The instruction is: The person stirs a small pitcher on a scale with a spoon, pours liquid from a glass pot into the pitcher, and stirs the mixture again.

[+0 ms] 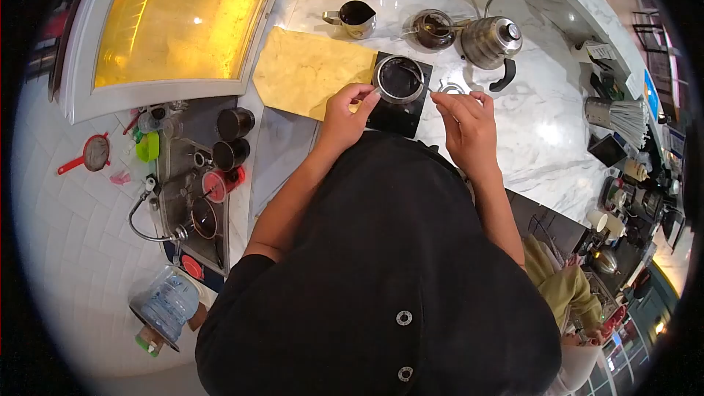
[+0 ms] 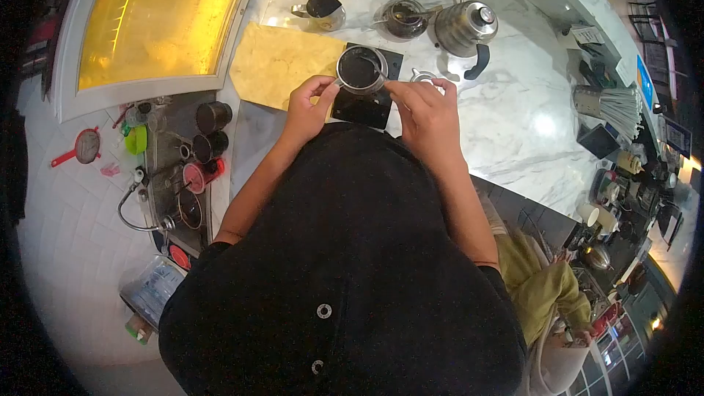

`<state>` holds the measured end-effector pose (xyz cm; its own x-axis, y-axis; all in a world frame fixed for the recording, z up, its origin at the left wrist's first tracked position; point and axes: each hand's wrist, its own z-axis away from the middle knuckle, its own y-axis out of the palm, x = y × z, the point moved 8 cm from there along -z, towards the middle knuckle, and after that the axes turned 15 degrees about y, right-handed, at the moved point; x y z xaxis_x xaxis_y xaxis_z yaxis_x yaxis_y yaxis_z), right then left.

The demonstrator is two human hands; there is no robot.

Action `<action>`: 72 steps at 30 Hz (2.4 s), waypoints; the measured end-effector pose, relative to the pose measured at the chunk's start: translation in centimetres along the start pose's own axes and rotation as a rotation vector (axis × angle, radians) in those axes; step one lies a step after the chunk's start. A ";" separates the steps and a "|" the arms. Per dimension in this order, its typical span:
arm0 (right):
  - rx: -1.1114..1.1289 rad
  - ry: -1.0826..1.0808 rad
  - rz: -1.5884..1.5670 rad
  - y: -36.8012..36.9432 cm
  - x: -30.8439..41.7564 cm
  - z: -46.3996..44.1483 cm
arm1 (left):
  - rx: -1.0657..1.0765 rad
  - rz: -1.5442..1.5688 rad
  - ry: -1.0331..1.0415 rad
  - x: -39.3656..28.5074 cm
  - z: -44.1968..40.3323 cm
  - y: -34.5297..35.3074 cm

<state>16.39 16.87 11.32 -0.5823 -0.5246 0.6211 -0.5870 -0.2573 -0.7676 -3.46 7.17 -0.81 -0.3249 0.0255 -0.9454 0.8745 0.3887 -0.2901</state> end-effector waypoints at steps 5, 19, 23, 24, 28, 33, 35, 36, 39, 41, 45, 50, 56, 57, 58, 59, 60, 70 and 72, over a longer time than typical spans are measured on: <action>-0.007 -0.015 -0.011 0.3 0.5 -0.2 | -0.009 0.015 0.008 -0.3 0.0 0.1; 0.003 -0.026 0.012 0.3 0.7 -0.1 | -0.016 0.015 0.014 -0.3 -0.1 0.1; -0.021 -0.008 0.029 0.1 0.6 -0.2 | -0.023 0.010 0.035 -0.5 -0.2 0.0; -0.021 -0.009 0.030 0.0 0.6 -0.1 | -0.024 0.011 0.035 -0.4 -0.2 0.0; -0.008 -0.013 0.007 0.0 0.7 0.2 | -0.032 0.037 0.012 0.1 0.0 0.0; -0.019 -0.029 0.005 0.3 0.9 0.0 | -0.023 0.029 0.022 -0.2 -0.1 0.0; -0.024 -0.008 0.027 0.3 0.9 -0.2 | -0.023 0.027 0.029 -0.2 -0.2 0.0; -0.026 -0.008 0.026 0.2 0.9 -0.2 | -0.022 0.027 0.031 -0.2 -0.2 0.0; -0.032 0.008 0.016 -0.1 0.8 0.0 | -0.023 0.045 0.020 0.0 -0.1 0.0; -0.027 -0.010 0.012 0.0 0.8 0.3 | -0.022 0.042 0.034 -0.2 -0.2 0.0; -0.001 -0.019 0.016 0.3 1.2 0.3 | -0.012 0.034 0.026 0.1 -0.2 0.1; -0.048 -0.009 0.020 0.1 1.0 0.1 | -0.008 0.045 0.016 0.1 -0.2 0.0; -0.045 -0.017 -0.007 -0.1 1.0 0.4 | 0.004 0.059 0.018 0.1 -0.3 0.0; -0.047 -0.013 -0.008 -0.1 1.1 0.3 | 0.008 0.058 0.018 0.1 -0.3 0.0; -0.036 -0.018 -0.003 0.0 1.3 0.2 | 0.015 0.055 0.023 0.1 -0.4 0.0; -0.025 -0.024 0.001 0.1 1.5 0.1 | 0.021 0.051 0.028 0.1 -0.4 -0.1; -0.026 -0.023 -0.001 0.2 1.5 0.1 | 0.023 0.048 0.028 0.0 -0.4 -0.1; -0.052 -0.014 0.000 -0.1 1.5 0.2 | 0.040 0.045 0.017 -0.2 -0.5 -0.1; -0.034 -0.020 0.003 0.2 1.7 0.1 | 0.044 0.041 0.010 -0.3 -0.6 -0.1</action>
<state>15.34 15.83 12.18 -0.5727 -0.5415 0.6155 -0.6042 -0.2287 -0.7633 -3.63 7.65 -0.41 -0.2921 0.0495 -0.9551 0.9021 0.3459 -0.2580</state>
